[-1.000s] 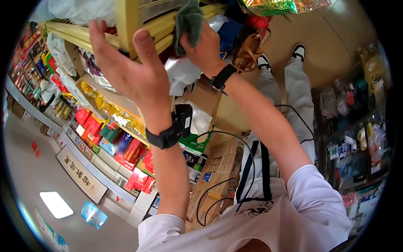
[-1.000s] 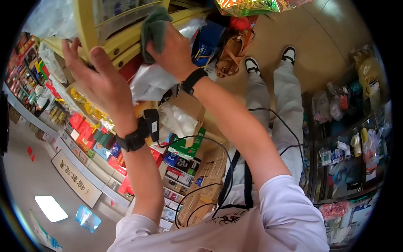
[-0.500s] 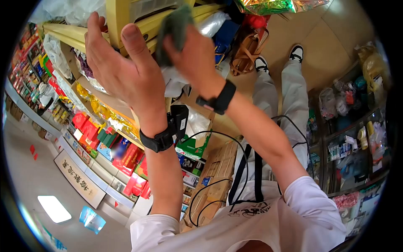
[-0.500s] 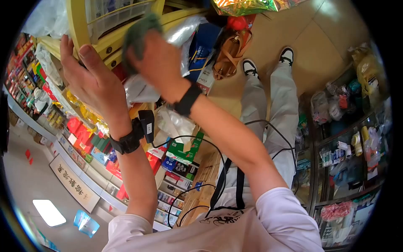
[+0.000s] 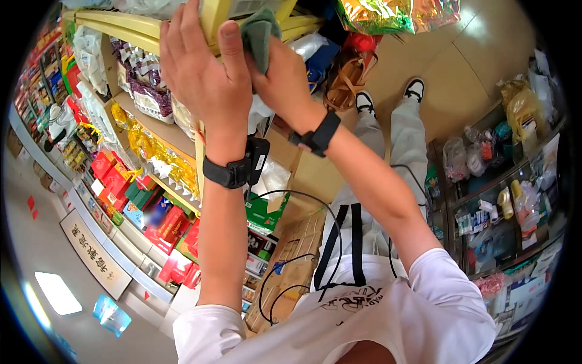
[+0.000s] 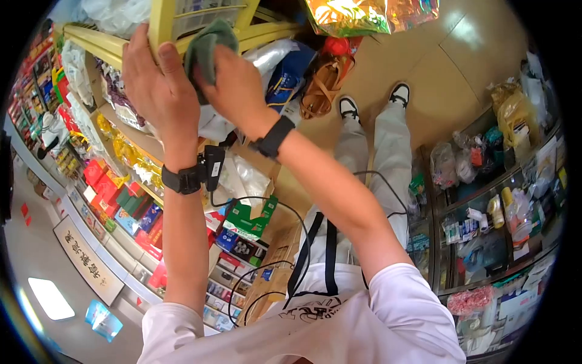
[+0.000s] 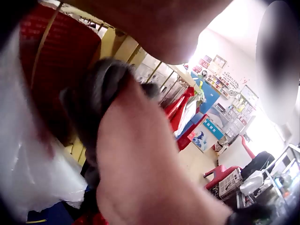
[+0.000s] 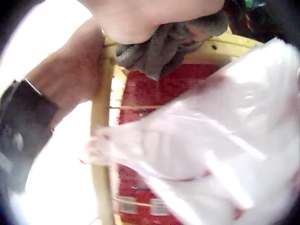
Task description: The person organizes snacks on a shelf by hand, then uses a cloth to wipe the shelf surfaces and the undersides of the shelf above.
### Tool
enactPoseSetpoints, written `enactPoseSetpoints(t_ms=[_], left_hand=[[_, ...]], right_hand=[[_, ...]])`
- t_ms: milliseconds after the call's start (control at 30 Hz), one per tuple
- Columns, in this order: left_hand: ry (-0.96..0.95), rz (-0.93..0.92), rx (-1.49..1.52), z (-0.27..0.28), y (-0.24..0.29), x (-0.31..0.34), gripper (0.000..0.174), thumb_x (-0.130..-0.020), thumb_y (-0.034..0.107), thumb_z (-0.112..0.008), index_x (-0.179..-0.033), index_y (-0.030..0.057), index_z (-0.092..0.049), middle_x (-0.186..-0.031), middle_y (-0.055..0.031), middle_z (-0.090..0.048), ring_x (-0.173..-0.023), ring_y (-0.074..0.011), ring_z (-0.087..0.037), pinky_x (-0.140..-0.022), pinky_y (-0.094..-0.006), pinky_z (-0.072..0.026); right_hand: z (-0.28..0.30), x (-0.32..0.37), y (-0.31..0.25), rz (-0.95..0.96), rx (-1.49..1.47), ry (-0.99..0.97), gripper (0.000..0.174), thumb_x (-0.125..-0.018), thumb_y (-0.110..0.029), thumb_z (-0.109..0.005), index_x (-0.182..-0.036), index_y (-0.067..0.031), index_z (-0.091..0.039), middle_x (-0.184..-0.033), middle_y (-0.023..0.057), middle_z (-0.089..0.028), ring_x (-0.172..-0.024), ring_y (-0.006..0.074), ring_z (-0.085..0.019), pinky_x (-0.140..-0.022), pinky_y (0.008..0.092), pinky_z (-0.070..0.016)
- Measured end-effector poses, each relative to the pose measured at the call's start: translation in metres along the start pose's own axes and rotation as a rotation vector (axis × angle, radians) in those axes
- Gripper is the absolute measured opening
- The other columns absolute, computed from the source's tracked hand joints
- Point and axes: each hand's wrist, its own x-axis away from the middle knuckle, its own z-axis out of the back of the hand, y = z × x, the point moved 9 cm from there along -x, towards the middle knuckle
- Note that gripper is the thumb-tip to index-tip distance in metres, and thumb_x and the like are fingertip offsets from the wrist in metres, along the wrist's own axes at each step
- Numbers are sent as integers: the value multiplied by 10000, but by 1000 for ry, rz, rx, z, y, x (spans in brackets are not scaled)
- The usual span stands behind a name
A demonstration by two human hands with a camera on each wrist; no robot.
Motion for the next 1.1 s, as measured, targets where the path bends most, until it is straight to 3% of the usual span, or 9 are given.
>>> enactPoseSetpoints(t_ms=[200,333,400,467,600,667,800,1000,1100], left_hand=[[-3,-10,22,-2,-3,2,640,-1078,569,-378,-1385,44,-576,-1352,-190,-627,-1310,-473,-517,-1105,-529,-380],[-25,21,10,-3,-3,5,624,-1071,571,-399,-1388,65,-580,-1348,-172,-624,-1352,-460,-487,-1126,-528,-347],[-23,21,-1,-3,-3,5,616,-1069,568,-407,-1392,70,-576,-1345,-167,-622,-1364,-451,-478,-1134,-521,-338],[-115,90,-89,0,-3,4,610,-1092,528,-411,-1381,14,-569,-1277,-155,-659,-1272,-334,-561,-1049,-442,-409],[-217,128,-100,-2,1,2,715,-1078,599,-364,-1452,9,-514,-1432,-190,-560,-1413,-382,-443,-1164,-493,-308],[-30,27,-22,-1,-1,4,606,-1070,557,-415,-1399,71,-569,-1346,-165,-621,-1363,-448,-479,-1134,-521,-337],[-54,17,-11,-6,-3,4,594,-1071,542,-427,-1409,71,-558,-1345,-167,-618,-1364,-449,-476,-1135,-525,-336],[-43,-11,-46,-2,-3,2,538,-1084,488,-432,-1354,61,-616,-1316,-198,-646,-1317,-454,-522,-1105,-512,-383],[-2,-3,-20,1,-2,3,545,-1086,488,-423,-1376,63,-600,-1337,-203,-635,-1325,-449,-518,-1105,-509,-384]], right_hand=[[-3,-1,52,-122,68,100,329,-920,-296,-704,-1043,-6,-607,-901,249,-691,-824,464,-674,-716,536,-543],[3,-1,29,-192,127,43,311,-921,-294,-700,-1045,-20,-622,-911,244,-694,-818,465,-672,-710,534,-546],[2,0,-4,7,66,47,301,-923,-294,-696,-1038,-25,-627,-886,236,-689,-807,461,-670,-703,524,-549],[0,3,10,4,81,33,299,-924,-298,-696,-1033,-28,-628,-858,228,-685,-796,454,-671,-693,514,-553],[1,-4,48,-113,161,104,323,-920,-319,-700,-1000,-14,-627,-857,224,-692,-800,450,-677,-691,526,-552],[-2,-3,47,-257,174,2,341,-912,-334,-706,-981,-9,-623,-860,232,-691,-799,455,-677,-692,533,-549],[-2,3,-6,-4,53,-4,331,-915,-317,-704,-991,-7,-614,-888,239,-687,-783,463,-674,-673,535,-547],[-2,1,51,-131,160,131,295,-947,-278,-672,-1021,-1,-604,-893,235,-694,-769,469,-675,-679,543,-551],[-8,7,30,-181,128,33,327,-927,-275,-700,-1024,16,-585,-849,260,-673,-783,473,-673,-685,542,-552]])
